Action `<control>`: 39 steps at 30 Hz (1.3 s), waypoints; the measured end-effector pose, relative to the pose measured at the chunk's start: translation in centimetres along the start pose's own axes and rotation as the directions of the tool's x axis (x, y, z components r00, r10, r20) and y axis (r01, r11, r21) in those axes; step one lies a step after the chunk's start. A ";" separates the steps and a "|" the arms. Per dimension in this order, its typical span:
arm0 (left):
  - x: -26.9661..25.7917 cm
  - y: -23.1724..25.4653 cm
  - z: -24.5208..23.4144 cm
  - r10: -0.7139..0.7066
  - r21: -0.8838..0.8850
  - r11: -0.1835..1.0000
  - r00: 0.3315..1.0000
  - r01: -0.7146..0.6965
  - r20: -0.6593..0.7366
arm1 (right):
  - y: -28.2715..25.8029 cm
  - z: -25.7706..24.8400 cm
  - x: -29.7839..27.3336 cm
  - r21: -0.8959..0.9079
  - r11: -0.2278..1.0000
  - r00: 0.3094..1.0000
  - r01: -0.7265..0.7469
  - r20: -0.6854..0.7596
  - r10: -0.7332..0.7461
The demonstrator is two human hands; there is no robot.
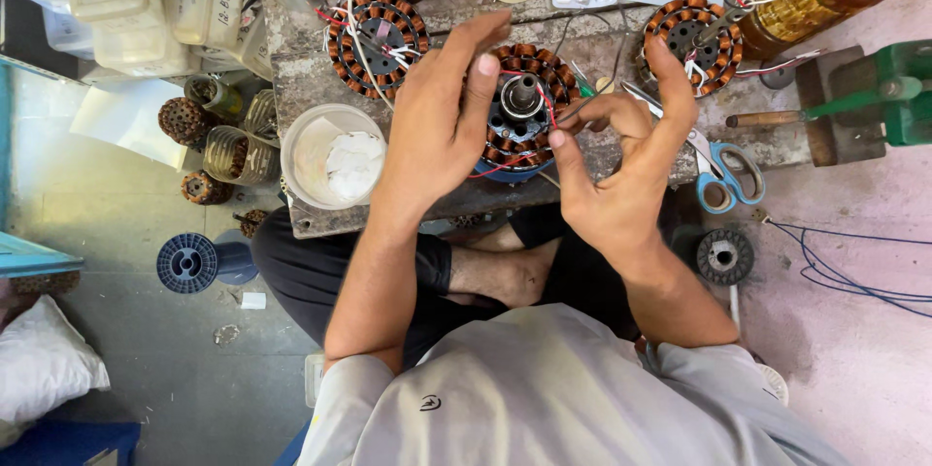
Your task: The person winds copper wire into the slots of a motor stator, using a spool and blue-handled scissors to cut the wire. They insert the wire ends into the stator slots and trim excess wire repeatedly.
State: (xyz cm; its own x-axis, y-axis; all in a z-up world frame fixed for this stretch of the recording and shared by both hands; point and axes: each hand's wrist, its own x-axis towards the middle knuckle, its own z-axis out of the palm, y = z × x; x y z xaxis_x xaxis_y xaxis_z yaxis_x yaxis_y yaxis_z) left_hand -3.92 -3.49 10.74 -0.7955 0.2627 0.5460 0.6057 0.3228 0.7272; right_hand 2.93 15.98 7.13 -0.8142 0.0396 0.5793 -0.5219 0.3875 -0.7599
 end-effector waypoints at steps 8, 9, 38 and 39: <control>1.9 0.5 -1.8 0.026 0.143 0.988 0.984 -0.052 0.175 | 0.1 0.9 -0.3 0.455 0.882 0.983 -0.122 -0.069 0.172; 1.9 0.7 -1.7 0.036 0.178 0.982 0.989 -0.062 0.143 | 0.1 0.8 -0.2 0.471 0.875 0.986 -0.108 -0.061 0.155; -7.3 2.4 1.9 -0.221 -0.658 0.703 0.796 -0.270 -0.563 | -2.1 -2.4 0.9 0.302 0.946 0.962 0.121 0.198 -0.187; -7.9 1.7 2.1 -0.258 -0.662 0.712 0.788 -0.236 -0.559 | -1.6 -2.5 0.9 0.327 0.935 0.960 0.138 0.186 -0.207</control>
State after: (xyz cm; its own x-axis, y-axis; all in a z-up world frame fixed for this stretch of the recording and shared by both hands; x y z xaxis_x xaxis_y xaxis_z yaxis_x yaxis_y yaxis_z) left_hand 3.43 -3.16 6.79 -0.7914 -0.3840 0.4756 0.6093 -0.4339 0.6637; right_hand 3.69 17.69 9.58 -0.7216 -0.2137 0.6585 -0.6833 0.0666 -0.7271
